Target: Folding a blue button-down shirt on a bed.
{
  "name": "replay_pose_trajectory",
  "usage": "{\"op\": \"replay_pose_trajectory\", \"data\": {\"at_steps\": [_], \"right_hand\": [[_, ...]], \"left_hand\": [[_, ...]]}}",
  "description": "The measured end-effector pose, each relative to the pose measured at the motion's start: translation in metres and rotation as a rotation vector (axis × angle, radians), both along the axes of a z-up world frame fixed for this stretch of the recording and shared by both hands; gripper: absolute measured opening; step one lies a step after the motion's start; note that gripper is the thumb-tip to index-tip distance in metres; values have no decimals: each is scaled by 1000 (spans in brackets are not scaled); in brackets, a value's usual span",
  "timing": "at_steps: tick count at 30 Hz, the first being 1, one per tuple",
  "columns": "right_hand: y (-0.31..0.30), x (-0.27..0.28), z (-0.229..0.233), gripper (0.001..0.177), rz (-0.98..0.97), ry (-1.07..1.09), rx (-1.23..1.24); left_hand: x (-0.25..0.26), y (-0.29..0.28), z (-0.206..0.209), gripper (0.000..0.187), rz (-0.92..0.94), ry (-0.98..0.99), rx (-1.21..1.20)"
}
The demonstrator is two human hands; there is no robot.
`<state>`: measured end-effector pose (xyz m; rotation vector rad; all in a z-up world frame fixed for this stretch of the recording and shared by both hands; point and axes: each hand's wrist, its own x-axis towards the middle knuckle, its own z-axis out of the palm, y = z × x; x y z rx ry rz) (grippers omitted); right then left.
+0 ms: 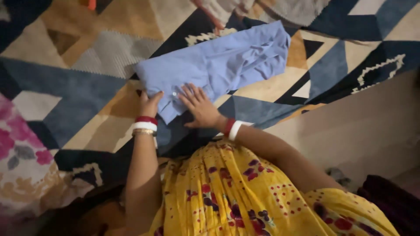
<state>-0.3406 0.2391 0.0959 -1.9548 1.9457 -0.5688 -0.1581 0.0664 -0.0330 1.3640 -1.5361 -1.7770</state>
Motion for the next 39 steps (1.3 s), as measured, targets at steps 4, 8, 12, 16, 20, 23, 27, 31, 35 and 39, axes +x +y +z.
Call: {"op": "replay_pose_trajectory", "data": {"at_steps": [4, 8, 12, 16, 20, 23, 27, 31, 35, 39], "right_hand": [[10, -6, -17, 113, -141, -200, -84], [40, -46, -38, 83, -459, -774, -144], [134, -112, -147, 34, -881, -435, -254], [155, -200, -216, 14, -1364, -1496, -667], [138, -219, -135, 25, -1178, -1871, -542], [141, -231, -158, 31, -1219, -1641, -544], [124, -225, -125, 51, -1480, -1315, -709], [116, -232, -85, 51, -1394, -1645, -663], [136, -262, -109, 44, -1337, -1816, -454], [114, -244, -47, 35, -1007, -1730, -643]], "left_hand": [[-42, 34, 130, 66, -113, 58, -189], [-95, 86, 250, 67, -335, 51, -195], [-123, 100, 299, 82, -546, 299, -254], [-124, 96, 285, 76, -714, 245, -465], [-97, 97, 244, 74, -698, 177, -396], [-80, 94, 222, 71, -660, 93, -331], [-68, 94, 210, 63, -570, 47, -212], [-66, 95, 204, 56, -519, 12, -159], [-69, 96, 198, 50, -524, 66, -146], [-66, 93, 191, 48, -499, 118, -40]]}}
